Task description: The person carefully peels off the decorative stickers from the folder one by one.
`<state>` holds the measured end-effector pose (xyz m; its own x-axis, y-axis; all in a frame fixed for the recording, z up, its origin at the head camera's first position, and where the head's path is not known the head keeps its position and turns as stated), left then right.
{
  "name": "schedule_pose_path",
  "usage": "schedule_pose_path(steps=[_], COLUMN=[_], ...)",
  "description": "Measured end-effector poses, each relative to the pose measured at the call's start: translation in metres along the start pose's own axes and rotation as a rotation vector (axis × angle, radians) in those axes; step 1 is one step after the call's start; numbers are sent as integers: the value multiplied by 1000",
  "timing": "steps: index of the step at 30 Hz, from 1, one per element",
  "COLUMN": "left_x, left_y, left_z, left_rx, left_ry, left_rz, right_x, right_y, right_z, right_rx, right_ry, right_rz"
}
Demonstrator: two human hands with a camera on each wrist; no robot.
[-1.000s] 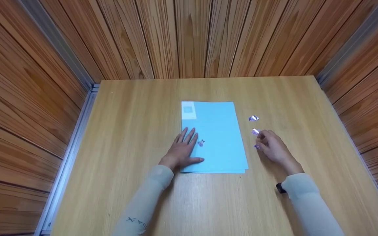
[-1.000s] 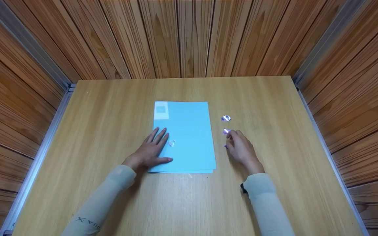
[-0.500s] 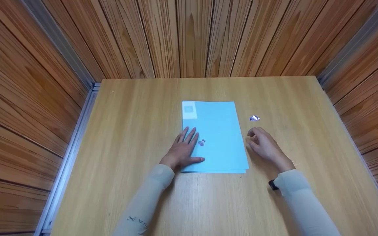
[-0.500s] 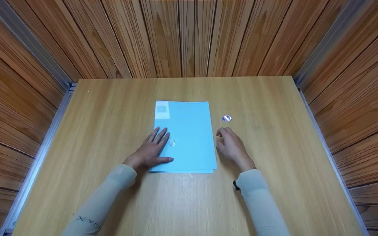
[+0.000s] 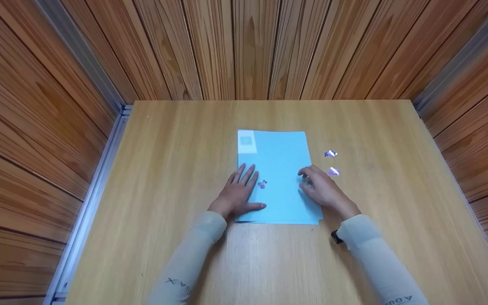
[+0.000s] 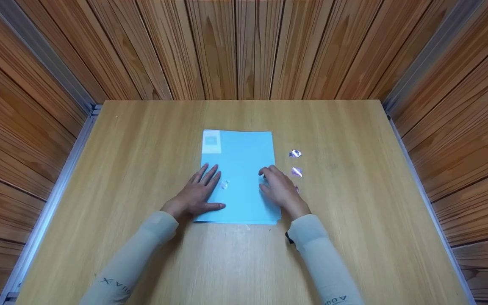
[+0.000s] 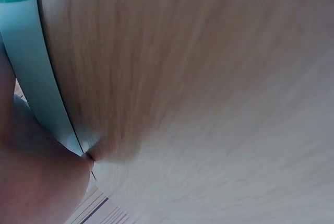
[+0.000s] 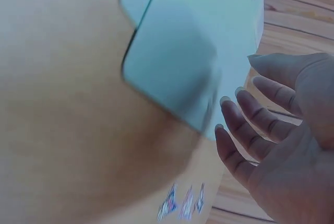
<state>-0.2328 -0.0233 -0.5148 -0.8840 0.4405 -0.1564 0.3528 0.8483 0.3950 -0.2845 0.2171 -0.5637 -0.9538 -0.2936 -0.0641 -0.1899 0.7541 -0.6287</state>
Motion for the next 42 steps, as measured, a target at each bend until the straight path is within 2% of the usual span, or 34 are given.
schedule_pose_path(steps=[2,3,5,7,13,22,28,36,42], left_x=[30,38,44,42,40,40,41,43,43], left_y=[-34,-45,-49,-47,-47,-49,-47,-47,-46], left_z=[47,61,68,65,62,65,65,66,66], left_rx=[24,20,21,56,61,76,82,125,124], left_ry=[-14,-3,-8,-6,0,13,19,7,9], left_rz=[32,77,81,60,53,39,43,45,53], right_x=[2,3,5,7,12,24,30,38,41], right_y=[-3,-5,-8,-12,-21,-38,-48,-61,-65], right_z=[5,7,11,15,25,44,55,67,71], right_rx=[-3,-9,-21,-25,-29,-46,-69,-74,-75], right_ry=[-16,-24,-34,-42,-54,-83,-76,-44,-48], right_rz=[-5,-11,-26,-36,-47,-53,-65,-136,-115])
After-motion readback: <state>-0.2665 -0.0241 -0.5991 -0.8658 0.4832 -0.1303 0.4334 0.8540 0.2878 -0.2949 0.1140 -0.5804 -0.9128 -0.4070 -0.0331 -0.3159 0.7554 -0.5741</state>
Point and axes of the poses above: each hand's wrist, its own x-axis towards the middle knuckle, its own z-axis out of the palm, y = z × x, the point moved 7 cm from there along x, towards the middle knuckle, and after that the axes turned 4 degrees about y, right-handed, at the moved point
